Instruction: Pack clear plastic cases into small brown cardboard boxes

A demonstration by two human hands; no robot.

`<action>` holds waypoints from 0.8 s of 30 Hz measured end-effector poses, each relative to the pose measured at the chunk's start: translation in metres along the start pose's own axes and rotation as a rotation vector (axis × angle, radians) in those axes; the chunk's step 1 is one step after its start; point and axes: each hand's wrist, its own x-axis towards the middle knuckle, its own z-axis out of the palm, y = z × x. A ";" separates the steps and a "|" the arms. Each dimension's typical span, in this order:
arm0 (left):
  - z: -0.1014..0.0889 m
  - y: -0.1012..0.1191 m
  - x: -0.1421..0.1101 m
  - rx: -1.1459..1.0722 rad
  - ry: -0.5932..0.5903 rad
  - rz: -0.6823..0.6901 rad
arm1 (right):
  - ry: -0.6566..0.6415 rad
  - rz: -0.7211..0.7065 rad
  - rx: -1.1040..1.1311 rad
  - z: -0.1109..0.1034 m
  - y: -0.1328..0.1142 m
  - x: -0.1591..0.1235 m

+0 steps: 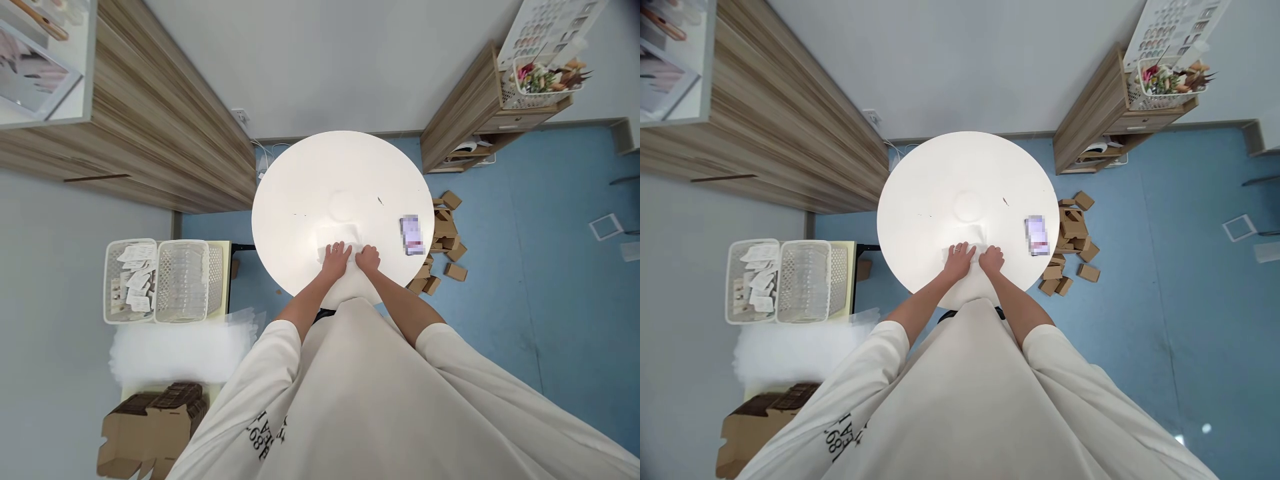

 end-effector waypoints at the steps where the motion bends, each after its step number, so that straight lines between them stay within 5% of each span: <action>1: 0.000 0.001 0.001 -0.002 -0.019 -0.006 | -0.015 0.007 0.037 -0.002 0.001 0.001; 8: -0.005 -0.003 0.006 -0.069 -0.037 -0.050 | -0.114 -0.027 0.337 -0.013 0.005 -0.004; 14: -0.005 -0.010 -0.009 -0.093 0.065 -0.106 | -0.176 -0.185 0.291 -0.008 -0.012 -0.015; 24: -0.005 -0.021 -0.024 -0.201 0.059 -0.082 | -0.281 -0.339 0.225 -0.005 -0.026 -0.029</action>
